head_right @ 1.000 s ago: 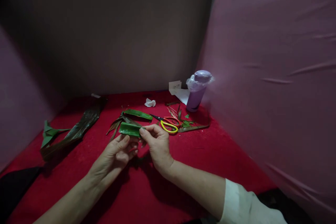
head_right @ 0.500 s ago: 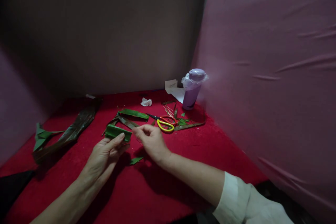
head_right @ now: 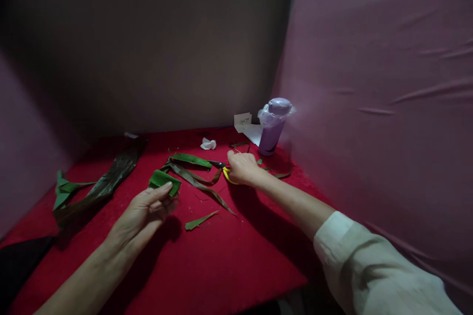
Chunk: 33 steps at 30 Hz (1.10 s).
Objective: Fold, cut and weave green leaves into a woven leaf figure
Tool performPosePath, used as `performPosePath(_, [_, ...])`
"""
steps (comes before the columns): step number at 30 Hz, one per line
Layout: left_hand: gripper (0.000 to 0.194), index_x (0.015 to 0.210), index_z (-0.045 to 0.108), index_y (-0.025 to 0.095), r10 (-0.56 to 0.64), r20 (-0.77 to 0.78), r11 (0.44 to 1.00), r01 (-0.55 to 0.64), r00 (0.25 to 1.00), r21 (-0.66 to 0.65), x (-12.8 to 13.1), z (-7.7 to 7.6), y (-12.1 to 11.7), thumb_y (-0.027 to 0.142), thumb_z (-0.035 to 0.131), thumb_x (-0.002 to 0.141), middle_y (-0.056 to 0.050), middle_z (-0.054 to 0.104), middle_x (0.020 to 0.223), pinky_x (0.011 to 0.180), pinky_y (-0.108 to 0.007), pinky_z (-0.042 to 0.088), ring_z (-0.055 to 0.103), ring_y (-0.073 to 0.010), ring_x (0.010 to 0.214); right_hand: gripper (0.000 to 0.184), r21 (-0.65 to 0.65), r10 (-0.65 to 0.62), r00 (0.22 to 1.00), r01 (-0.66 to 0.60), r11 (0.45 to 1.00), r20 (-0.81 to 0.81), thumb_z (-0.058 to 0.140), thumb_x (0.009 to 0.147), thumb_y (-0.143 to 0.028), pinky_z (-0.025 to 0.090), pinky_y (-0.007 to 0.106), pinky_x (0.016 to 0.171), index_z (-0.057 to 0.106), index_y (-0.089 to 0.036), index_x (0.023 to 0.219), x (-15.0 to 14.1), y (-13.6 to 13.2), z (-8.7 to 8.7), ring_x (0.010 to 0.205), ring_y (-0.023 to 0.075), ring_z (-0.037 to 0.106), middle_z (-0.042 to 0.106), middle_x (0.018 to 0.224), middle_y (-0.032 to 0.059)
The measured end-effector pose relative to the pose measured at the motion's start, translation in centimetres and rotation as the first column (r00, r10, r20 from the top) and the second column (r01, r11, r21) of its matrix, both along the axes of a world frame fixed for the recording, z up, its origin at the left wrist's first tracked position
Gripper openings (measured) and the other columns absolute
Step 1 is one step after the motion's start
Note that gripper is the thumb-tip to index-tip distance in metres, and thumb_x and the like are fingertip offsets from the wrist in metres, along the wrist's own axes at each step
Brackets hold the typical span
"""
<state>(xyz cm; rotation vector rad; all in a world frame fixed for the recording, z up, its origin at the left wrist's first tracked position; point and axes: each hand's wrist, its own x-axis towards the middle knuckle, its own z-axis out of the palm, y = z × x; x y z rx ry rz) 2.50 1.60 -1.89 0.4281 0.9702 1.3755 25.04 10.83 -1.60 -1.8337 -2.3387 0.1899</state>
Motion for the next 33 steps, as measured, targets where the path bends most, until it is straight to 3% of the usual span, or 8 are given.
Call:
performPosePath(7, [0.009, 0.064, 0.063, 0.009, -0.015, 0.000, 1.000, 0.015, 1.000, 0.012, 0.0, 0.6, -0.1, 0.004, 0.070, 0.063, -0.003, 0.066, 0.062, 0.057, -0.023, 0.056, 0.060, -0.0095, 0.052, 0.053, -0.084, 0.045, 0.952, -0.074, 0.994, -0.303, 0.055, 0.078, -0.026, 0.040, 0.024, 0.057, 0.040, -0.018, 0.128, 0.8, -2.0, 1.5, 0.070, 0.0140, 0.057, 0.060, 0.085, 0.0038])
performPosePath(11, [0.011, 0.066, 0.062, 0.010, -0.007, -0.005, 1.000, 0.007, 1.000, 0.021, -0.4, 0.6, -0.1, 0.005, 0.071, 0.063, -0.001, 0.066, 0.063, 0.057, -0.023, 0.055, 0.060, -0.0091, 0.052, 0.061, -0.291, -0.055, 0.500, -0.408, 0.865, -0.864, 0.068, 0.068, -0.025, 0.039, 0.023, 0.054, 0.042, -0.020, 0.123, -2.1, -5.4, 1.3, 0.063, 0.0095, 0.050, 0.051, 0.077, -0.0024])
performPosePath(15, [0.011, 0.067, 0.062, 0.010, -0.010, -0.026, 0.999, 0.011, 1.000, 0.034, -0.8, 0.7, 0.2, 0.006, 0.071, 0.064, -0.002, 0.064, 0.062, 0.055, -0.022, 0.054, 0.060, -0.0096, 0.053, 0.042, -0.318, -0.132, 0.348, -0.559, 0.765, -0.928, 0.067, 0.065, -0.017, 0.035, 0.019, 0.053, 0.045, -0.020, 0.101, -4.4, -8.3, 1.2, 0.059, 0.0060, 0.041, 0.043, 0.071, -0.0061])
performPosePath(19, [0.011, 0.070, 0.063, 0.010, -0.031, -0.054, 0.997, 0.035, 0.998, 0.073, -1.2, 0.9, 0.2, 0.009, 0.073, 0.063, -0.002, 0.065, 0.066, 0.057, -0.021, 0.054, 0.059, -0.0092, 0.056, 0.038, -0.349, -0.173, 0.333, -0.597, 0.723, -0.927, 0.062, 0.068, -0.013, 0.037, 0.020, 0.054, 0.041, -0.021, 0.099, -4.7, -9.7, 0.5, 0.059, 0.0065, 0.045, 0.048, 0.073, -0.0053])
performPosePath(25, [0.013, 0.067, 0.065, 0.011, -0.011, -0.089, 0.997, 0.017, 0.996, 0.073, -1.3, 1.0, 0.1, 0.012, 0.076, 0.061, 0.000, 0.064, 0.065, 0.057, -0.021, 0.053, 0.057, -0.0082, 0.056, 0.052, -0.395, -0.083, 0.558, -0.467, 0.791, -0.826, 0.072, 0.060, -0.013, 0.035, 0.020, 0.053, 0.045, -0.024, 0.104, -4.3, -10.4, -0.1, 0.059, 0.0077, 0.043, 0.049, 0.068, -0.0067])
performPosePath(28, [0.011, 0.070, 0.067, 0.013, -0.002, -0.144, 0.990, 0.022, 0.990, 0.136, -1.2, 0.7, 0.1, 0.016, 0.076, 0.063, 0.000, 0.066, 0.068, 0.060, -0.021, 0.051, 0.058, -0.0084, 0.058, 0.054, -0.349, -0.110, 0.467, -0.463, 0.815, -0.877, 0.076, 0.059, -0.019, 0.035, 0.020, 0.052, 0.047, -0.023, 0.104, -4.5, -10.3, -0.3, 0.058, 0.0070, 0.042, 0.051, 0.071, -0.0058])
performPosePath(31, [0.011, 0.080, 0.071, 0.018, 0.185, -0.430, 0.924, -0.007, 0.884, 0.383, -1.4, 0.4, -0.2, 0.018, 0.072, 0.069, -0.001, 0.071, 0.077, 0.068, -0.025, 0.051, 0.063, -0.0124, 0.068, 0.043, -0.304, -0.233, 0.207, -0.453, 0.838, -0.950, 0.073, 0.066, -0.038, 0.034, 0.019, 0.047, 0.047, -0.019, 0.094, -5.0, -9.9, 0.1, 0.050, 0.0056, 0.042, 0.053, 0.067, -0.0040])
performPosePath(33, [0.017, 0.087, 0.072, 0.022, 0.439, -0.634, 0.744, 0.138, 0.636, 0.654, -1.9, 0.2, -0.6, 0.015, 0.069, 0.072, -0.003, 0.073, 0.086, 0.078, -0.031, 0.049, 0.064, -0.0175, 0.080, 0.039, -0.322, -0.308, 0.105, -0.438, 0.839, -0.946, 0.067, 0.072, -0.046, 0.032, 0.019, 0.043, 0.046, -0.019, 0.090, -5.3, -9.8, 0.8, 0.046, 0.0058, 0.044, 0.056, 0.066, -0.0018])
